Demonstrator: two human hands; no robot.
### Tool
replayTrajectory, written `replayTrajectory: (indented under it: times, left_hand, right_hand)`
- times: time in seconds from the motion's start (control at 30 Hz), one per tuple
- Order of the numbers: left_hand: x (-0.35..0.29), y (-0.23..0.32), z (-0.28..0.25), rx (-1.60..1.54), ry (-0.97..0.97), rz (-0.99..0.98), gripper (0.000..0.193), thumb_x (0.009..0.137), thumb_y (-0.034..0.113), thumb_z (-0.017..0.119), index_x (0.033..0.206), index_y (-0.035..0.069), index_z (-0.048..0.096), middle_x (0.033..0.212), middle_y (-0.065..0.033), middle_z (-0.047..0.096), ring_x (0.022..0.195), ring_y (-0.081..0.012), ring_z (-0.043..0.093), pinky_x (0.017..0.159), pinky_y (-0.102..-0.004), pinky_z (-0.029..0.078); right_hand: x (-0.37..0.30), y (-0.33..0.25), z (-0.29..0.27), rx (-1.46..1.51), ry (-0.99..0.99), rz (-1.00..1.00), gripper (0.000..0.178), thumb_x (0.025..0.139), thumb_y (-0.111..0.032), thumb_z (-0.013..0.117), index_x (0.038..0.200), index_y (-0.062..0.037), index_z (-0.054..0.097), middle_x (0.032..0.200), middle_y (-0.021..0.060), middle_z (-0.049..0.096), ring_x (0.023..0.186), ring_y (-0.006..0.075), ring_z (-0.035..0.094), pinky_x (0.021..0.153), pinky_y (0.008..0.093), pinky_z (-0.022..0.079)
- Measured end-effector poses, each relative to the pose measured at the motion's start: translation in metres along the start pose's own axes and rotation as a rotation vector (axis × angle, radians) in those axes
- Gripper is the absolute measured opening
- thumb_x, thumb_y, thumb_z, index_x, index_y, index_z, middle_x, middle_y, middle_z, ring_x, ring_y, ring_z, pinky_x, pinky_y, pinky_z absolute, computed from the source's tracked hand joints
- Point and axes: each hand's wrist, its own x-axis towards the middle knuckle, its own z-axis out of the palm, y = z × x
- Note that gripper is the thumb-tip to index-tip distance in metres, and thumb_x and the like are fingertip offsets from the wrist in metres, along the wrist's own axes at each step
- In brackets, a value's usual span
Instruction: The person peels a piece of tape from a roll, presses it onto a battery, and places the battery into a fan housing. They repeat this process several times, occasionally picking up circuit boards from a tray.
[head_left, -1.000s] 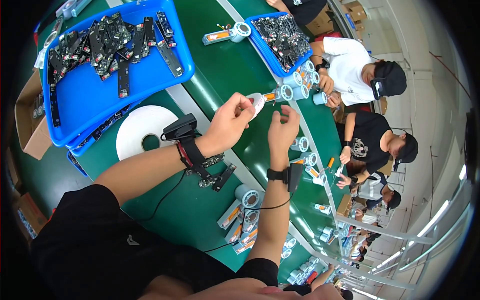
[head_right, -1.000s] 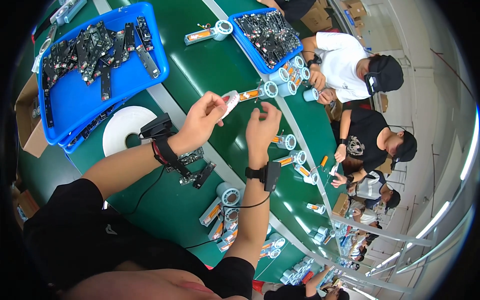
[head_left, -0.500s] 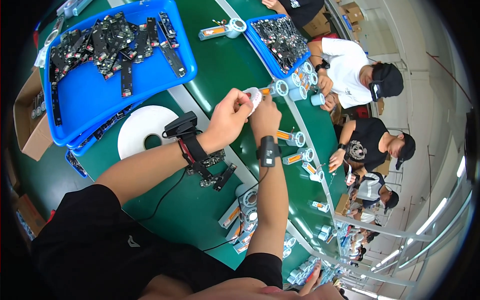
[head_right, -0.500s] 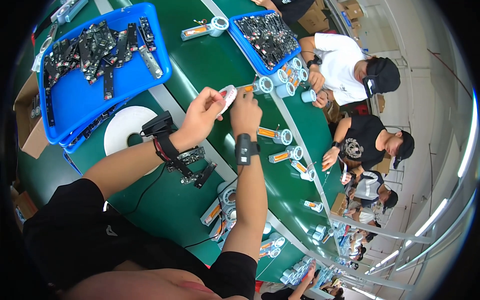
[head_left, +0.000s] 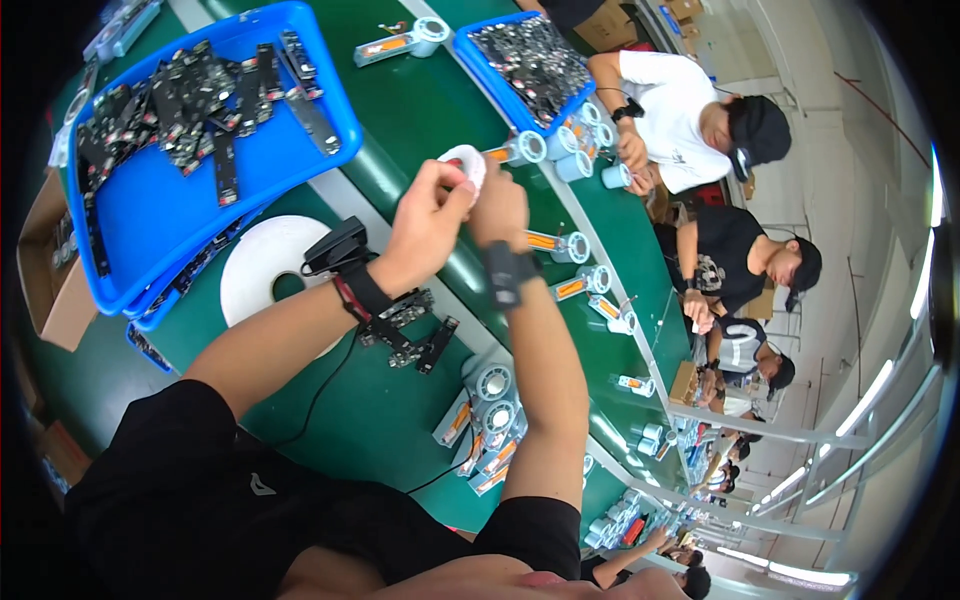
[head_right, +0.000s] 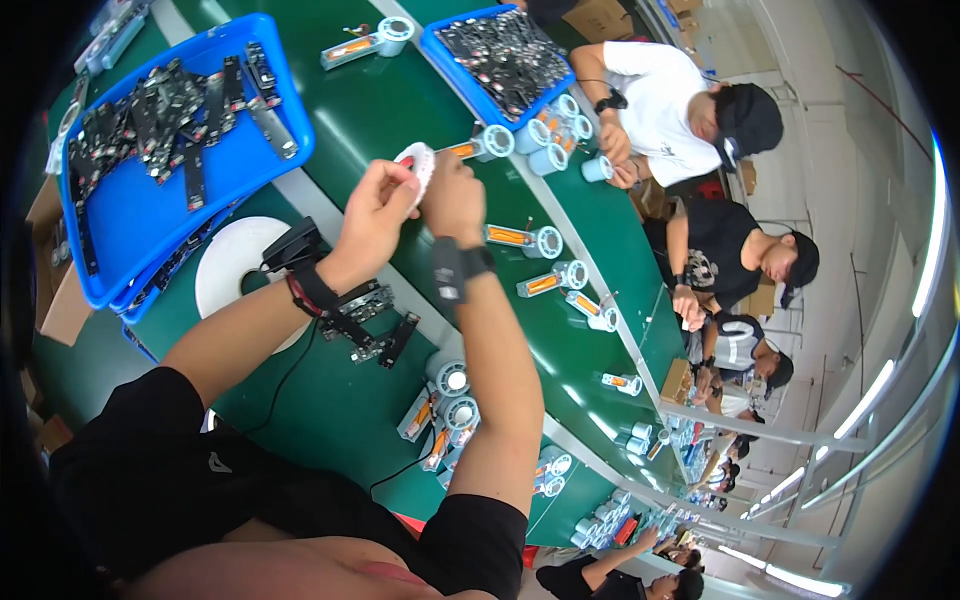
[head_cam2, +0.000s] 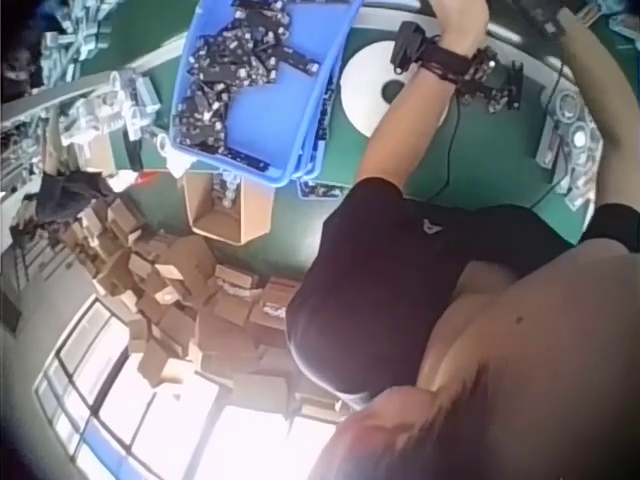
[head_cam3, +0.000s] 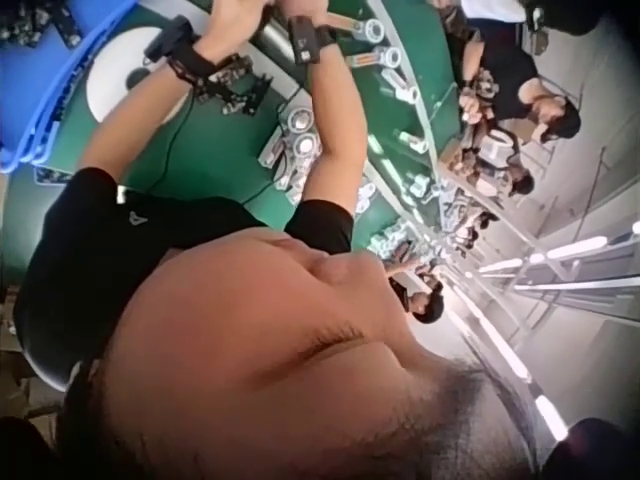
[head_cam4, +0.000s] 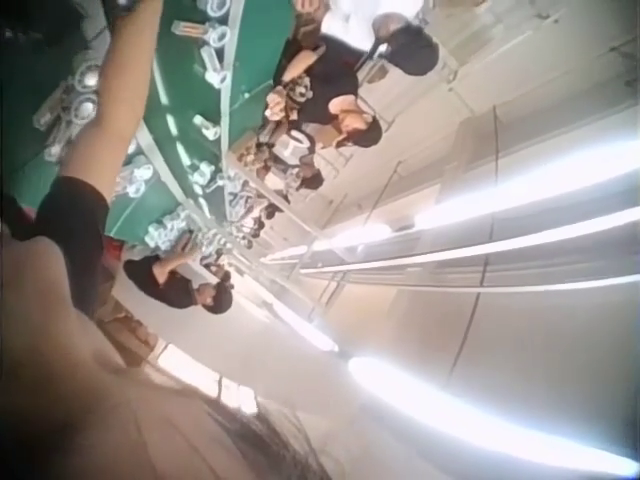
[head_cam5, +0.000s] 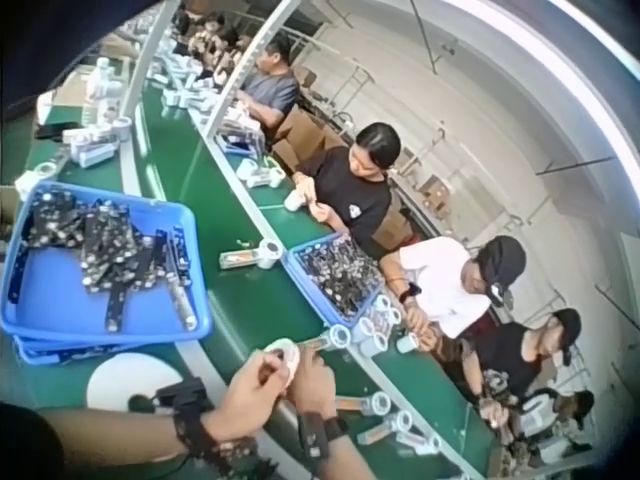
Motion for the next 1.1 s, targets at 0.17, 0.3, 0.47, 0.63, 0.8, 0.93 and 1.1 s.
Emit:
replayTrajectory:
  times: [0.17,0.3,0.47,0.63,0.8,0.93,1.1]
  left_hand:
    - [-0.004,0.002,0.005,0.116,-0.006,-0.012,0.013,0.101,0.012,0.060,0.108,0.003,0.054,0.093,-0.0031,0.060,0.083,-0.0078,0.057,0.070,-0.0263,0.049]
    - [-0.013,0.024,-0.002,0.175,-0.119,-0.001,0.020,0.096,0.015,0.064,0.109,0.002,0.057,0.094,-0.0127,0.065,0.080,-0.0224,0.067,0.069,-0.0357,0.052]
    - [-0.012,0.023,-0.004,0.373,-0.202,0.272,0.024,0.096,0.014,0.064,0.115,0.000,0.059,0.099,-0.0145,0.066,0.089,-0.0260,0.066,0.079,-0.0359,0.053]
    - [-0.010,0.018,-0.006,0.462,-0.299,0.286,0.025,0.095,0.012,0.063,0.116,0.000,0.061,0.105,-0.0160,0.067,0.090,-0.0321,0.066,0.082,-0.0389,0.053]
    - [-0.012,0.021,-0.006,0.455,-0.379,0.195,0.023,0.096,0.010,0.061,0.116,-0.002,0.062,0.108,-0.0161,0.067,0.086,-0.0275,0.067,0.079,-0.0376,0.053]
    - [-0.008,0.020,-0.008,0.407,-0.446,-0.024,0.022,0.097,0.009,0.060,0.115,-0.004,0.063,0.107,-0.0142,0.069,0.082,-0.0206,0.065,0.076,-0.0353,0.054]
    - [-0.007,0.011,-0.007,0.316,-0.409,-0.023,0.021,0.098,0.008,0.060,0.113,-0.006,0.064,0.102,-0.0117,0.070,0.080,-0.0151,0.062,0.073,-0.0333,0.054]
  right_hand:
    - [-0.062,0.036,-0.054,0.558,0.376,-0.060,0.029,0.094,-0.003,0.062,0.122,0.0003,0.061,0.114,0.0184,0.065,0.087,0.0303,0.071,0.070,0.0345,0.059]
    - [-0.091,-0.002,-0.092,1.154,0.290,0.166,0.031,0.094,0.002,0.062,0.124,-0.0012,0.063,0.113,0.0157,0.064,0.086,0.0246,0.070,0.070,0.0300,0.059]
    - [-0.101,-0.001,-0.091,0.670,0.444,-0.101,0.028,0.091,0.004,0.066,0.118,-0.0028,0.067,0.114,0.0133,0.064,0.085,0.0208,0.068,0.068,0.0282,0.058]
    - [-0.108,0.000,-0.093,0.715,0.476,-0.045,0.021,0.085,0.005,0.072,0.105,-0.0028,0.068,0.108,0.0117,0.065,0.080,0.0189,0.067,0.064,0.0271,0.056]
    - [-0.111,0.003,-0.090,0.907,0.420,0.016,0.018,0.085,0.005,0.075,0.095,-0.0028,0.062,0.101,0.0089,0.067,0.080,0.0124,0.065,0.062,0.0233,0.053]
    - [-0.111,0.002,-0.083,1.200,0.360,0.227,0.024,0.086,0.003,0.075,0.101,-0.0037,0.057,0.095,0.0046,0.067,0.076,0.0077,0.062,0.060,0.0205,0.049]
    - [-0.107,-0.001,-0.088,1.130,0.226,0.203,0.028,0.087,0.003,0.074,0.105,-0.0033,0.054,0.092,0.0033,0.066,0.071,0.0058,0.060,0.060,0.0196,0.047]
